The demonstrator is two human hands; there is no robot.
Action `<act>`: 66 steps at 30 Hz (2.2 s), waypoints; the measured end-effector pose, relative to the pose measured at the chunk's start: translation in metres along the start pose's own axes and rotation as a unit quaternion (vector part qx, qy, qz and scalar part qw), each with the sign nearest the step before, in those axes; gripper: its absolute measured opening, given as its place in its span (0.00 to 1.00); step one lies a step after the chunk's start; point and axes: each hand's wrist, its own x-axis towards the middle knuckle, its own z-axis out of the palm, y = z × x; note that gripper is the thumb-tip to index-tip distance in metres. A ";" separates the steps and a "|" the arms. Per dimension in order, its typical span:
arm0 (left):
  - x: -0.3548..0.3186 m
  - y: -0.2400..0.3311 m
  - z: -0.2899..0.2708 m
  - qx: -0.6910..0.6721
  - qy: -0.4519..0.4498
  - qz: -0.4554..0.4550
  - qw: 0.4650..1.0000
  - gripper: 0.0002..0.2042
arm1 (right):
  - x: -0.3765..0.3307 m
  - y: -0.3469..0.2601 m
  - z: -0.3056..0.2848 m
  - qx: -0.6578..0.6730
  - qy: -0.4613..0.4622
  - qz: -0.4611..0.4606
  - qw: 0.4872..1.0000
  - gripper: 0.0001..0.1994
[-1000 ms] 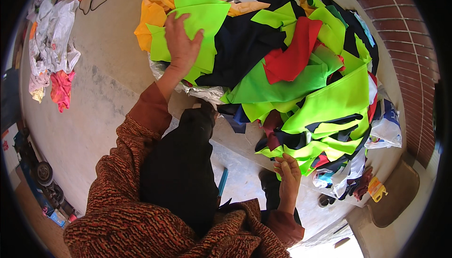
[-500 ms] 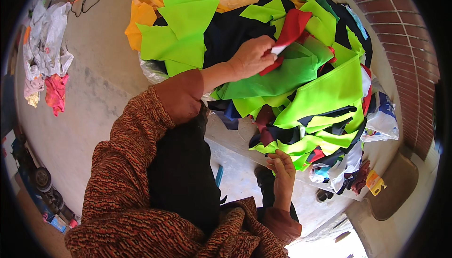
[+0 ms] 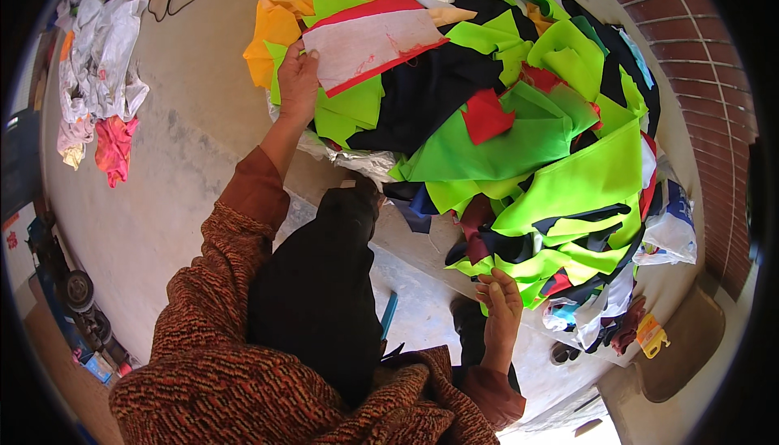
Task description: The person stands over a large pile of colorful fabric pieces on a tiled floor and repeatedly picks up, lifts, and moves individual pieces. They handle green, red, black, and yellow fabric, shifting them within the pile without forming a final stack or placing them into a container.
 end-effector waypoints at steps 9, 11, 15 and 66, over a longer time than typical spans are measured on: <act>-0.002 0.004 -0.023 0.344 0.144 0.192 0.908 0.17 | 0.002 -0.002 0.004 -0.002 0.006 0.014 1.000 0.14; -0.010 0.018 0.001 0.425 0.107 0.301 0.847 0.17 | 0.003 -0.001 0.003 -0.001 0.006 0.014 1.000 0.14; -0.036 0.024 0.078 0.297 -0.138 0.332 0.885 0.16 | 0.002 0.002 0.001 -0.003 -0.003 0.010 1.000 0.13; -0.058 0.032 0.129 0.151 -0.410 0.059 0.898 0.08 | 0.003 0.006 0.001 -0.010 -0.001 0.018 1.000 0.14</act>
